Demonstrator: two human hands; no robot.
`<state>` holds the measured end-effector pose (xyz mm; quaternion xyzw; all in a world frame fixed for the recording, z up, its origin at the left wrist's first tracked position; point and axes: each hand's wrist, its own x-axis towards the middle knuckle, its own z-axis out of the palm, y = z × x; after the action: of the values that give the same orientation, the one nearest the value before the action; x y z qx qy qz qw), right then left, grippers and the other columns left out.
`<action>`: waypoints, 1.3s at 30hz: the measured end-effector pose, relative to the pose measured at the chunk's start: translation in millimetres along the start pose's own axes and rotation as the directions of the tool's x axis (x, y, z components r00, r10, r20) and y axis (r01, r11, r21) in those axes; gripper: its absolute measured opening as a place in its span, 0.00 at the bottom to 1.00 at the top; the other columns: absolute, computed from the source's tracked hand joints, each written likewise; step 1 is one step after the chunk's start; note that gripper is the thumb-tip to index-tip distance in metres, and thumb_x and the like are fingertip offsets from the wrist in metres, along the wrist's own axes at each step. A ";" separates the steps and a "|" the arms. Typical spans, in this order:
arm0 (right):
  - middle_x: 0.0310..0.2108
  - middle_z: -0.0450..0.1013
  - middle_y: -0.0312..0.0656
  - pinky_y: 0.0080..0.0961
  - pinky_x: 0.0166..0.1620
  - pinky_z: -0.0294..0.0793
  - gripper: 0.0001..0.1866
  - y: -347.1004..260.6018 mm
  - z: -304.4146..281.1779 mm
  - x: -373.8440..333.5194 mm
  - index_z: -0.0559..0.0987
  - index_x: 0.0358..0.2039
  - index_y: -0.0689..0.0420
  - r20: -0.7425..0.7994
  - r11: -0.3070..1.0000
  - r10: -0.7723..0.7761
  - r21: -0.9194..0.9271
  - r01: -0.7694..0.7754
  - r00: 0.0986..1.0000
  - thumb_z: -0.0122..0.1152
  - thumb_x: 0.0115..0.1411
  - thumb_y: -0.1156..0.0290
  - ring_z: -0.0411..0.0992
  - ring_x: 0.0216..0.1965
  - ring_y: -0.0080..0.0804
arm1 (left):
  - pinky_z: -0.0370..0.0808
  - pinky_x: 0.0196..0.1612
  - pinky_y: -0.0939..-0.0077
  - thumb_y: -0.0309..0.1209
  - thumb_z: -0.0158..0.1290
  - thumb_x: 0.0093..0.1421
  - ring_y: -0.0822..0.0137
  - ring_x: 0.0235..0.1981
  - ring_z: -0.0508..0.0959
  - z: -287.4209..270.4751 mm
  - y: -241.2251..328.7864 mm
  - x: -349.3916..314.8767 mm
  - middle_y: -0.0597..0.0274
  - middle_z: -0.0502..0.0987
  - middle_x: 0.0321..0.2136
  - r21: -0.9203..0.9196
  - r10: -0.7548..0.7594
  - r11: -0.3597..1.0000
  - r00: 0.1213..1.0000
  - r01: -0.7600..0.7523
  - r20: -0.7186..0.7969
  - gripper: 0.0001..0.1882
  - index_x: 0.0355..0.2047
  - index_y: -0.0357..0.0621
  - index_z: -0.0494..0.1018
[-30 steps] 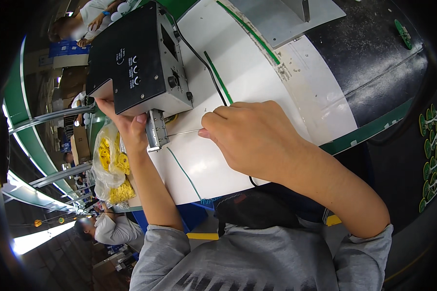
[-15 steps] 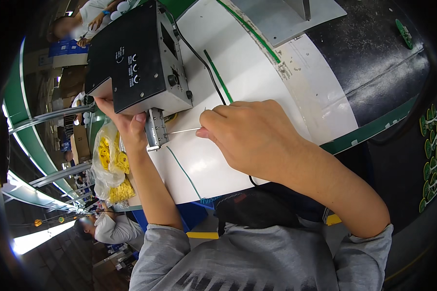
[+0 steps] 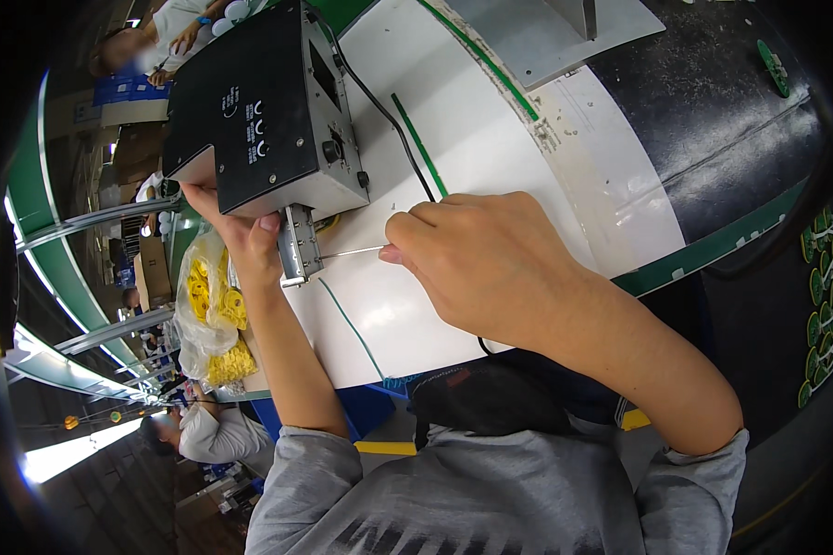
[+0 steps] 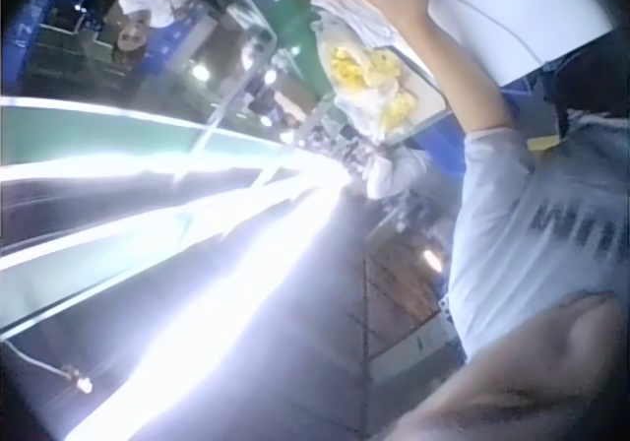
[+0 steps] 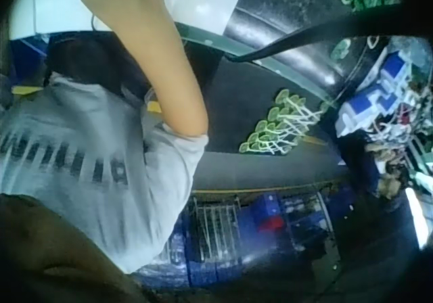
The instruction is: Adjusting a mechanical component on a wire-processing machine using a small screwdriver at a production workbench.
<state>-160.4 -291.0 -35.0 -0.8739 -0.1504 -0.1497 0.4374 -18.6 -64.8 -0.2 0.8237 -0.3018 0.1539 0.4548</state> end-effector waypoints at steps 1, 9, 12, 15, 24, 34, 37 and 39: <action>0.22 0.75 0.37 0.30 0.27 0.73 0.08 -0.1 -0.8 -0.2 0.76 0.28 0.56 0.000 1.000 0.001 -0.002 -0.001 1.000 0.59 0.61 0.66 0.76 0.26 0.35 | 0.41 0.68 0.66 0.57 0.64 0.41 0.59 0.67 0.50 0.8 0.2 0.1 0.51 0.52 0.63 -0.007 -0.001 1.000 1.000 0.001 -0.001 0.67 0.68 0.35 0.37; 0.26 0.76 0.37 0.31 0.29 0.74 0.08 -3.8 -5.0 2.1 0.74 0.29 0.57 0.090 0.999 0.045 -0.006 -0.045 0.995 0.59 0.60 0.66 0.76 0.29 0.37 | 0.41 0.68 0.65 0.60 0.64 0.40 0.58 0.67 0.51 0.5 -2.5 -0.6 0.50 0.52 0.63 0.023 -0.007 1.000 1.000 0.008 -0.022 0.68 0.68 0.36 0.37; 0.30 0.75 0.40 0.32 0.31 0.75 0.09 -5.9 -2.3 0.1 0.73 0.31 0.59 0.015 0.997 0.074 0.027 -0.075 0.997 0.61 0.58 0.69 0.77 0.32 0.38 | 0.42 0.68 0.64 0.61 0.63 0.40 0.58 0.67 0.51 0.6 -3.5 -1.0 0.50 0.52 0.63 0.026 -0.006 1.000 1.000 0.007 -0.022 0.68 0.69 0.36 0.37; 0.32 0.73 0.42 0.32 0.33 0.75 0.10 -4.9 -7.7 -0.2 0.71 0.33 0.61 0.043 0.993 0.112 0.032 -0.113 0.993 0.63 0.55 0.71 0.76 0.34 0.38 | 0.42 0.68 0.64 0.61 0.63 0.40 0.57 0.67 0.51 0.4 -3.0 -0.4 0.50 0.52 0.63 0.038 -0.001 0.999 1.000 0.001 -0.024 0.68 0.69 0.37 0.37; 0.30 0.70 0.39 0.30 0.33 0.75 0.07 -4.0 -6.2 -3.2 0.73 0.31 0.60 -0.022 0.999 0.024 0.024 -0.023 0.999 0.62 0.56 0.73 0.75 0.33 0.36 | 0.40 0.69 0.64 0.59 0.62 0.42 0.55 0.68 0.48 -3.5 -3.1 -2.1 0.46 0.47 0.65 0.035 -0.025 0.999 1.000 0.024 0.019 0.69 0.68 0.35 0.32; 0.30 0.71 0.39 0.29 0.30 0.75 0.07 0.8 -0.1 -3.3 0.73 0.30 0.59 -0.073 0.998 0.032 0.055 -0.028 0.997 0.62 0.55 0.73 0.75 0.31 0.34 | 0.42 0.69 0.65 0.55 0.63 0.41 0.57 0.68 0.50 -4.4 -6.7 -0.4 0.50 0.51 0.64 0.015 0.008 1.000 1.000 -0.008 0.010 0.67 0.68 0.34 0.35; 0.30 0.71 0.37 0.29 0.29 0.74 0.05 0.0 0.5 -4.9 0.75 0.28 0.59 -0.137 0.999 -0.045 -0.021 0.043 0.989 0.63 0.54 0.74 0.75 0.30 0.33 | 0.43 0.68 0.63 0.59 0.61 0.44 0.53 0.67 0.49 -7.8 -4.5 -0.3 0.44 0.45 0.66 0.059 -0.018 0.998 0.998 0.014 0.060 0.70 0.68 0.33 0.27; 0.28 0.71 0.35 0.28 0.28 0.73 0.04 -1.2 0.7 -5.0 0.76 0.27 0.58 -0.115 0.994 -0.061 -0.097 0.050 0.991 0.63 0.53 0.73 0.74 0.30 0.31 | 0.43 0.68 0.63 0.57 0.60 0.44 0.53 0.67 0.49 -7.8 -4.5 -0.7 0.44 0.45 0.66 0.047 -0.029 0.999 0.998 0.026 0.060 0.69 0.68 0.33 0.27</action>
<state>-165.3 -290.4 -36.5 -0.8786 -0.1413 -0.2201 0.3996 -16.1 -56.1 0.7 0.8423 -0.3005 0.1296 0.4283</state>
